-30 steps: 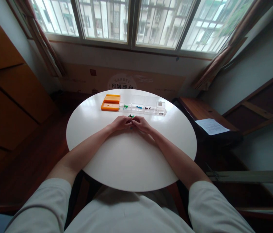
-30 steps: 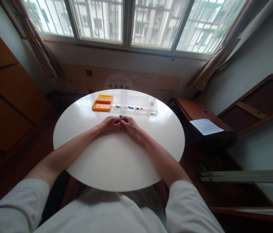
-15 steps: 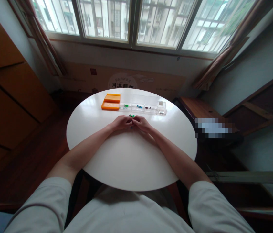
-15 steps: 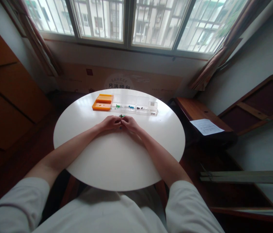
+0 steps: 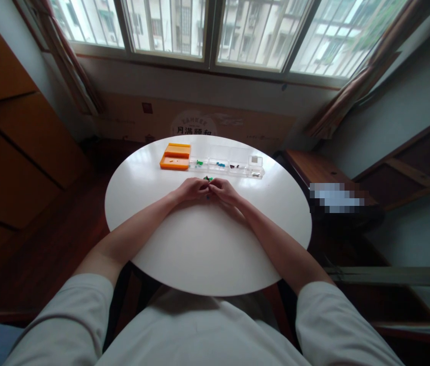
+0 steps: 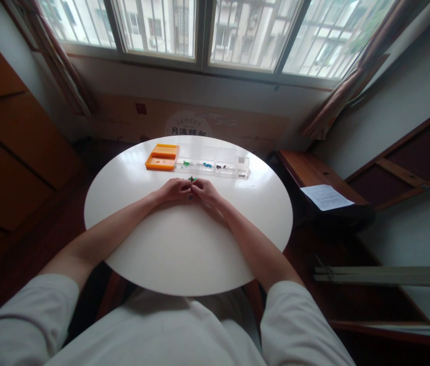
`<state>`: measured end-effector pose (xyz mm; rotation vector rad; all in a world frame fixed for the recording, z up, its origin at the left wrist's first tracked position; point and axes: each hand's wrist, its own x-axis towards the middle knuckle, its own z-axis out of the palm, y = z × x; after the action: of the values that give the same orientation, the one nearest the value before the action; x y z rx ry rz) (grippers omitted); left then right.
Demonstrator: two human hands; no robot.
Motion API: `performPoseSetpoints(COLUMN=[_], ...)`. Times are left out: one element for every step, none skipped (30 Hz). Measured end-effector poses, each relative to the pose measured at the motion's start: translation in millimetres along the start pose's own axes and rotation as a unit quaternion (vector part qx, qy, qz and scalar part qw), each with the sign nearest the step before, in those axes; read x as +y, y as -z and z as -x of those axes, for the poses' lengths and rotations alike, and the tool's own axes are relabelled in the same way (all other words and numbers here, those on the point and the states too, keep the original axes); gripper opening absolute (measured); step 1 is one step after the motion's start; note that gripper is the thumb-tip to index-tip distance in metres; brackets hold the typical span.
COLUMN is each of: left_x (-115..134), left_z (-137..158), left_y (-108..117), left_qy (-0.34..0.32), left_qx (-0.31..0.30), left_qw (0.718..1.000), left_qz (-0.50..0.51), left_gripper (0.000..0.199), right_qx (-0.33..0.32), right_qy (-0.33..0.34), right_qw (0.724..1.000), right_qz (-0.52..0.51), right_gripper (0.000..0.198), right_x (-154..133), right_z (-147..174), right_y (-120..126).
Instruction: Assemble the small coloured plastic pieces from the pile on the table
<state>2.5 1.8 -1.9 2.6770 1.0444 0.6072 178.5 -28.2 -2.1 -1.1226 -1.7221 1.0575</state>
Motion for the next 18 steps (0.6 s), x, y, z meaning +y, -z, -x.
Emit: performPoseSetpoints(left_x=[0.2,0.3,0.3,0.2,-0.1,-0.4,-0.8,-1.1,-1.5,-1.7,-1.8,-1.9,-1.8,-1.6,-1.4,-1.2,-1.0,-0.9], left_z=[0.2,0.5,0.6,0.7,0.8,0.8,0.7,0.6,0.6,0.5,0.5,0.5,0.5,0.5,0.6,0.7,0.7,0.7], left_y=[0.3,0.5,0.6,0.6,0.4,0.1,-0.3,-0.7,-1.1,-1.5,-1.7,-1.8,-1.7,-1.5,-1.2,-0.9,-0.5,-0.3], left_qy=[0.001,0.0,0.0,0.001,0.002,0.002,0.003,0.003,0.003,0.004,0.004,0.004,0.004,0.003,0.002,0.001,0.0,-0.001], left_qx=[0.002,0.003,0.006,0.006,0.006,0.006,0.006,0.007,0.008,0.009,0.009,0.01,0.009,0.009,0.009,0.009,0.009,0.009], left_qw=[1.0,1.0,1.0,1.0,1.0,1.0,1.0,1.0,1.0,1.0,1.0,1.0,1.0,1.0,1.0,1.0,1.0,1.0], left_qz=[0.001,0.002,0.002,0.003,0.004,0.004,0.004,0.003,0.002,0.0,-0.001,-0.003,-0.003,-0.004,-0.003,-0.003,-0.003,-0.002], left_gripper=[0.038,0.037,0.037,0.038,0.038,0.039,0.039,0.039,0.038,0.038,0.037,0.037,0.037,0.036,0.036,0.036,0.037,0.037], right_qx=[0.0,0.0,-0.001,-0.003,-0.005,-0.006,-0.007,-0.006,-0.005,-0.004,-0.003,-0.002,-0.001,0.001,0.002,0.003,0.003,0.002], right_qy=[0.001,0.002,0.004,0.004,0.004,0.005,0.004,0.004,0.004,0.004,0.004,0.006,0.007,0.008,0.008,0.007,0.005,0.002], right_qw=[1.0,1.0,1.0,1.0,1.0,1.0,1.0,1.0,1.0,1.0,1.0,1.0,1.0,1.0,1.0,1.0,1.0,1.0], right_qz=[0.002,0.004,0.005,0.004,0.003,0.002,0.002,0.0,-0.002,-0.003,-0.005,-0.005,-0.003,-0.001,-0.001,-0.003,-0.007,-0.011], right_gripper=[0.019,0.019,0.019,0.019,0.018,0.018,0.018,0.018,0.018,0.019,0.019,0.019,0.02,0.02,0.02,0.02,0.021,0.021], right_x=[0.3,0.6,1.0,1.4,1.8,2.1,2.5,2.9,3.3,3.7,4.1,4.5,4.7,4.9,4.9,4.8,4.5,4.2], right_z=[-0.1,-0.3,-0.3,-0.4,-0.4,-0.4,-0.4,-0.5,-0.6,-0.8,-1.0,-1.2,-1.4,-1.7,-1.8,-1.9,-1.9,-1.8], right_y=[0.0,0.0,0.0,0.0,0.1,0.1,0.1,0.1,0.0,-0.1,-0.2,-0.3,-0.5,-0.7,-0.9,-1.0,-1.2,-1.2])
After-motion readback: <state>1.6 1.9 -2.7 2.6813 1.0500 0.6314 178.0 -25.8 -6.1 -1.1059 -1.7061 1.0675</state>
